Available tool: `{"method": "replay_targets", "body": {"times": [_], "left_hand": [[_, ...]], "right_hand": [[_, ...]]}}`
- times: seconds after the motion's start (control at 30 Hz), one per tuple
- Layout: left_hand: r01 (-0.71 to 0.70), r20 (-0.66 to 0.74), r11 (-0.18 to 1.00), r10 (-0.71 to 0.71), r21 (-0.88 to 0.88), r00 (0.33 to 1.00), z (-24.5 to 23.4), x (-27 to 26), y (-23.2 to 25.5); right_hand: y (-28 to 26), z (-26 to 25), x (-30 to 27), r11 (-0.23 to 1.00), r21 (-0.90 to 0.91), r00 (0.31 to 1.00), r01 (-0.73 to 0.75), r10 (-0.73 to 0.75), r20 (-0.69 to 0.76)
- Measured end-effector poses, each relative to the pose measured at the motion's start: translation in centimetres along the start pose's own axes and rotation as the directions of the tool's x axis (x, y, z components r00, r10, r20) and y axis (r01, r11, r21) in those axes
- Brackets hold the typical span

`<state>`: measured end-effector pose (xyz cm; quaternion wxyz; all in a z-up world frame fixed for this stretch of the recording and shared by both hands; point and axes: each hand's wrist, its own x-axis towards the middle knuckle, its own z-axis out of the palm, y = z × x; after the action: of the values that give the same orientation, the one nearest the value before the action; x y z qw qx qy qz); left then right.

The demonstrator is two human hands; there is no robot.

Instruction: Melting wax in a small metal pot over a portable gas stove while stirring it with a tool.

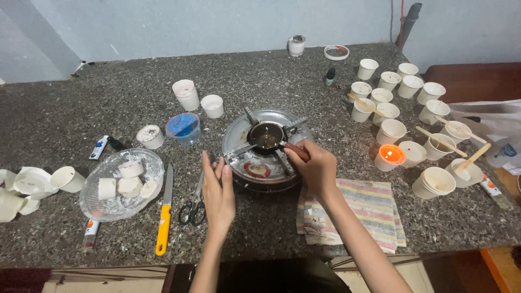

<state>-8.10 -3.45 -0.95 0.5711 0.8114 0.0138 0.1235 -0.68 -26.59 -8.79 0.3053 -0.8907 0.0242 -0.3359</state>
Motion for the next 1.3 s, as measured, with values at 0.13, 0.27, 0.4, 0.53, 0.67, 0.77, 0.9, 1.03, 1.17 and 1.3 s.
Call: {"method": "replay_targets", "body": {"times": [0.13,0.27,0.4,0.53,0.67,0.77,0.9,1.03,1.17,1.3], "left_hand": [[-0.005,0.021,1.0,0.005,0.027,1.0,0.2,1.3,0.5],[-0.018,0.056,0.997,0.014,0.07,0.998,0.3,2.3,1.0],[-0.037,0.083,0.994,0.028,0.105,0.996,0.9,4.1,0.0],[-0.042,0.101,0.993,0.031,0.108,0.994,1.3,6.2,0.3],[-0.009,0.12,0.993,-0.005,0.119,0.993,1.6,8.1,0.8],[0.017,0.124,0.992,-0.032,0.125,0.992,1.9,9.7,0.8],[-0.028,0.082,0.989,0.016,0.145,0.997,2.6,12.3,-1.1],[-0.12,-0.067,0.904,0.161,0.411,0.985,3.8,15.6,-3.1],[-0.264,-0.067,0.814,0.347,0.518,0.936,4.2,17.1,-2.5],[-0.282,0.011,0.828,0.317,0.485,0.949,4.8,17.5,-1.5]], "right_hand": [[-0.5,0.0,0.4,1.0,0.019,1.0,0.001,-0.001,-0.029],[-0.1,0.4,1.0,1.0,-0.006,1.0,-0.004,0.004,-0.013],[-0.4,0.4,2.3,0.998,0.042,0.996,-0.041,0.037,0.085],[0.2,1.3,4.0,0.999,0.033,0.994,-0.027,0.023,0.109],[0.4,2.1,6.0,0.997,0.015,0.984,-0.07,0.066,0.163],[0.7,2.6,7.0,0.996,0.02,0.98,-0.083,0.078,0.183],[0.9,2.8,7.8,0.996,0.02,0.98,-0.081,0.076,0.183],[1.2,3.1,8.1,0.996,0.027,0.983,-0.082,0.076,0.17],[0.9,3.1,8.3,0.995,0.029,0.983,-0.092,0.086,0.164],[1.5,3.6,8.4,0.991,0.032,0.978,-0.127,0.119,0.173]]}}
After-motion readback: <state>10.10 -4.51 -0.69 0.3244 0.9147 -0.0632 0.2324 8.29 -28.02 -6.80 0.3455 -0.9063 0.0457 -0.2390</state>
